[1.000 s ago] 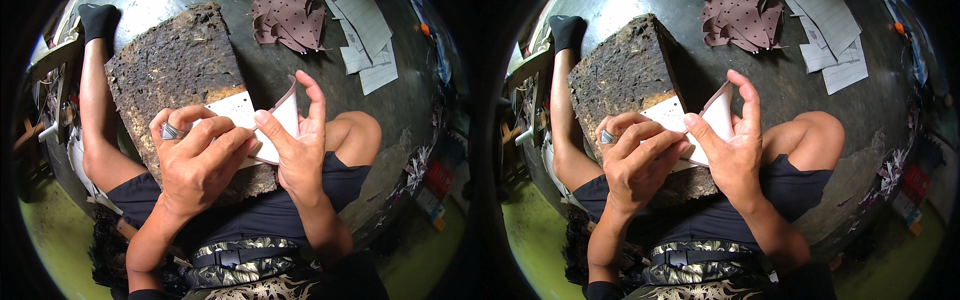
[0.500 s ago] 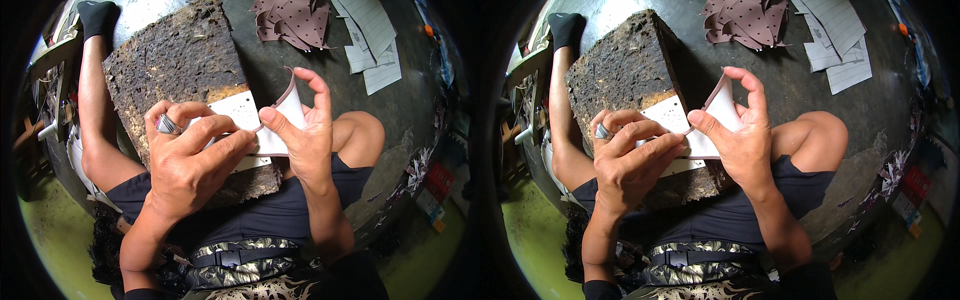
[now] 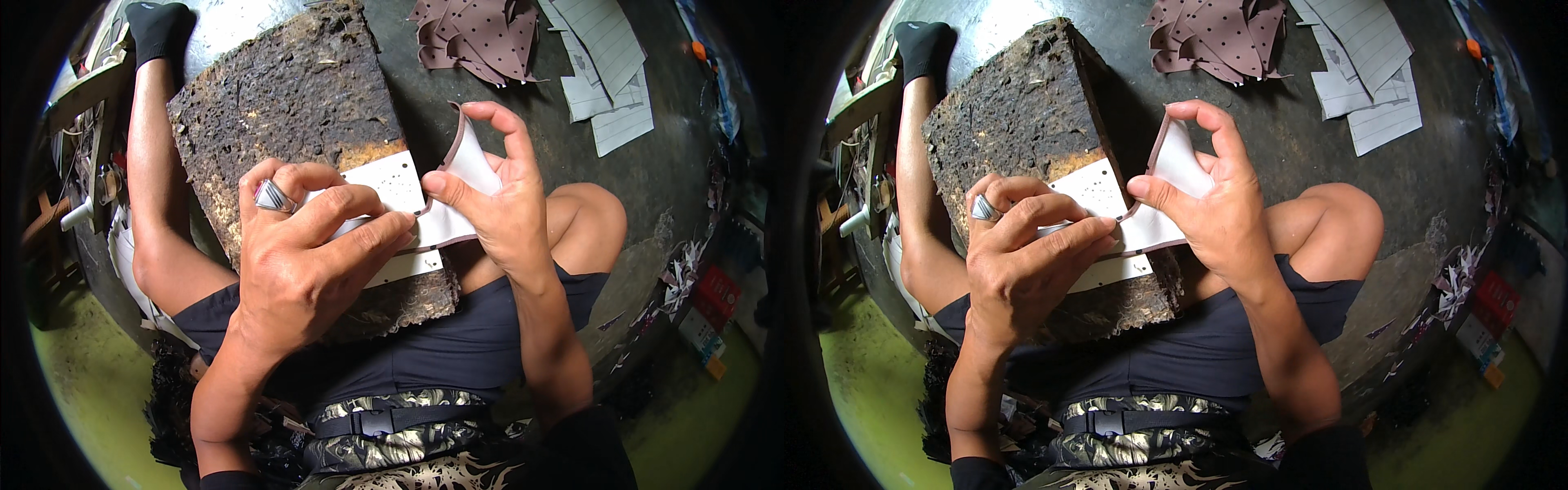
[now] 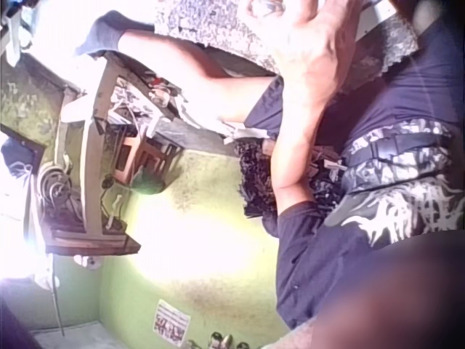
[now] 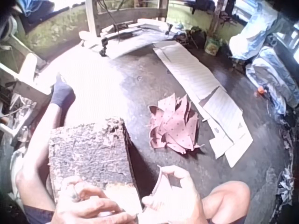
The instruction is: The person sits on the floor and repeatedly peels a thin white paper layer from a small rectangular block resting on a wooden board. They handle the paper by hand, lifting and separating it in small sections, then place the peeled pieces aside.
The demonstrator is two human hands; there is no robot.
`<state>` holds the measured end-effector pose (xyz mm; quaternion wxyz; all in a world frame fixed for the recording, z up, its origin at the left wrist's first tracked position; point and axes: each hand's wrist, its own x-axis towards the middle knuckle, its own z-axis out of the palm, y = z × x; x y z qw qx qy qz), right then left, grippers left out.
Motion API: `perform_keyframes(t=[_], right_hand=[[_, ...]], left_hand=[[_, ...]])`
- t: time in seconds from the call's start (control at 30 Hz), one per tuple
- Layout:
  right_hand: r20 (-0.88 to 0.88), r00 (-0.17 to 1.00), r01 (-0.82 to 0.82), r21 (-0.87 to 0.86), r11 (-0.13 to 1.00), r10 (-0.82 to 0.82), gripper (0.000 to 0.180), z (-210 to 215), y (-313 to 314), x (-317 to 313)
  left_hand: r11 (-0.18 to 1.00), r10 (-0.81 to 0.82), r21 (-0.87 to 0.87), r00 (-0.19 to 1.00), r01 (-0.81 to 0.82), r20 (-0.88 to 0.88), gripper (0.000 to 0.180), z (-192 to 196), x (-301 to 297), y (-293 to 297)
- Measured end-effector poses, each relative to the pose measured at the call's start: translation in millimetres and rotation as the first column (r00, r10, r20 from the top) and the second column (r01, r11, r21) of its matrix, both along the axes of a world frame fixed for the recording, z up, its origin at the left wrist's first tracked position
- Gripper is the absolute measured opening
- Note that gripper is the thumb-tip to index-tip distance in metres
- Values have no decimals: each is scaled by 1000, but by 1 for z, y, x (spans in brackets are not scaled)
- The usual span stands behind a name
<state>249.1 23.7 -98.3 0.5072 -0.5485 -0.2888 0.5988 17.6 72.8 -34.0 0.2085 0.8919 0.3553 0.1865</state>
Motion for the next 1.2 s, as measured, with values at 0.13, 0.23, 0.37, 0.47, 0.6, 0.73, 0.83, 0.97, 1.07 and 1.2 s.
perform_keyframes(t=[0.13,0.23,0.37,0.47,0.6,0.73,0.83,0.97,1.07,1.2], right_hand=[[55,997,-48,18,999,47,78,-6,2,6],[70,996,-63,16,998,62,78,-11,4,10],[74,994,-80,23,996,79,78,-16,6,13],[57,995,-88,12,996,87,77,-17,6,14],[82,993,-87,20,996,85,76,-21,6,15],[122,988,-98,3,995,96,76,-26,6,17],[162,982,-98,-9,995,98,75,-28,5,19],[192,976,-97,-27,995,100,74,-29,5,21],[196,975,-96,-32,995,101,73,-30,5,21],[212,972,-91,-53,994,100,72,-30,5,23]], left_hand=[[1000,8,-10,1000,-8,12,37,-1,1,0],[1000,12,-12,1000,-11,18,37,-1,1,1],[1000,6,-18,1000,-6,20,37,-2,1,3],[1000,12,-30,999,-11,31,38,-2,1,3],[999,16,-40,999,-14,47,38,-4,0,2],[998,43,-58,997,-40,65,29,-9,-1,0],[997,42,-61,996,-38,74,29,-10,-1,0],[997,45,-59,995,-40,93,28,-12,-1,0],[998,47,-57,994,-41,98,27,-14,0,0],[997,56,-54,993,-51,105,27,-16,0,-1]])
